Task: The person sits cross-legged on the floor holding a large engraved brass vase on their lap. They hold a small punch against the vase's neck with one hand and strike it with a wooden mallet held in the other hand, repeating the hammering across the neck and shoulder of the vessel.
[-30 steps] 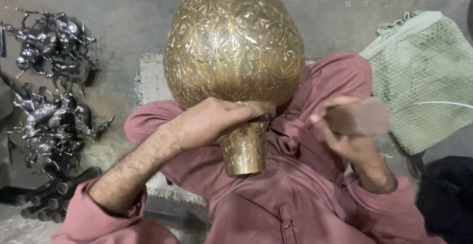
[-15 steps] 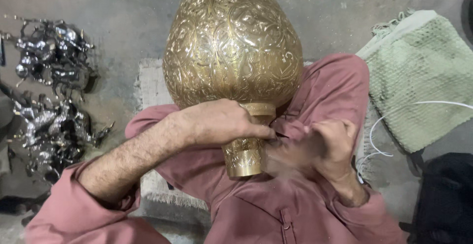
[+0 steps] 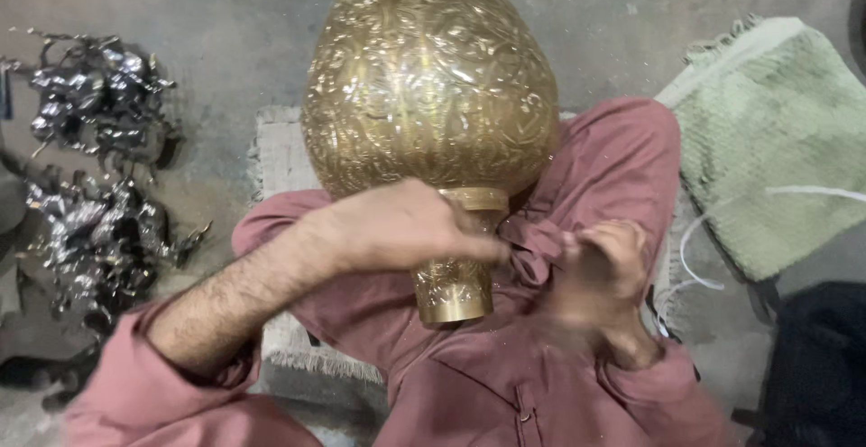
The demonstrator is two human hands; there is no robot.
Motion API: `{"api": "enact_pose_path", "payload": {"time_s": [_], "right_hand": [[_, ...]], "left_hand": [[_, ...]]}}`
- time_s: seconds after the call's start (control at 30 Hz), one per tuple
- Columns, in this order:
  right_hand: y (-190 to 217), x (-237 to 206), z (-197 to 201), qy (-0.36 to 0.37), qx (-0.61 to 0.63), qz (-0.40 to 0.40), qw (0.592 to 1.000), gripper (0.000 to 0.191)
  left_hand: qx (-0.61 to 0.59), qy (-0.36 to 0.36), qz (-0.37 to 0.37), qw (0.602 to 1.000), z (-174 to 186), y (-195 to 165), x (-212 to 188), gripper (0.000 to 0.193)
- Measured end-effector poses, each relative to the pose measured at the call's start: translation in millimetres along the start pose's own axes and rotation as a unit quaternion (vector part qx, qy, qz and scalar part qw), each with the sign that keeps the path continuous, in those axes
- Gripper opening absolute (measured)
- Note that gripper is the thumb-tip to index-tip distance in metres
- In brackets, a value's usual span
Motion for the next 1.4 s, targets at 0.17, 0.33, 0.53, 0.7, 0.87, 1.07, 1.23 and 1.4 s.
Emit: {"api": "enact_pose_path", "payload": {"time_s": [0.17,0.33,0.53,0.7,0.87,1.07,1.23,1.4], "right_hand": [[-55,-13,-11,0.028,0.222,-0.267,0.937,0.04],[-82,-6,-17,0.156,0.258,-0.345,0.889,0.04],[-38,38,9,0.197,0.226,-0.209,0.931,0.048],[-7,77,3,0.309,0.151,-0.141,0.928,0.042],[-4,108,3,0.321,-0.044,-0.053,0.945,0.053],[25,141,13,0.313,-0.225,0.064,0.92,0.054],[78,165,19,0.301,-0.34,0.163,0.876,0.05],[134,178,32,0.286,-0.293,0.264,0.873,0.053]], "left_hand": [[-0.064,-0.342,0.055,0.936,14,14,-87,0.042],[-0.153,-0.555,0.212,0.789,-63,16,-122,0.038],[-0.226,-0.698,0.134,0.667,-105,-10,-94,0.033],[-0.239,-0.719,0.156,0.633,-103,-14,-74,0.034],[-0.092,-0.686,0.209,0.691,-91,-17,-57,0.03],[0.048,-0.665,0.248,0.703,-89,-31,-45,0.033],[-0.002,-0.717,0.221,0.661,-109,-25,-42,0.043],[0.016,-0.695,0.245,0.676,-132,-24,-51,0.046]]}}
Point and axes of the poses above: each hand's wrist, its own x-axis towards the middle knuckle, its own z-axis out of the back of the hand, y = z × x, the point moved 6 cm from there along x, towards the middle knuckle, and after that the axes turned 15 degrees about -z, right-handed, at the moved point
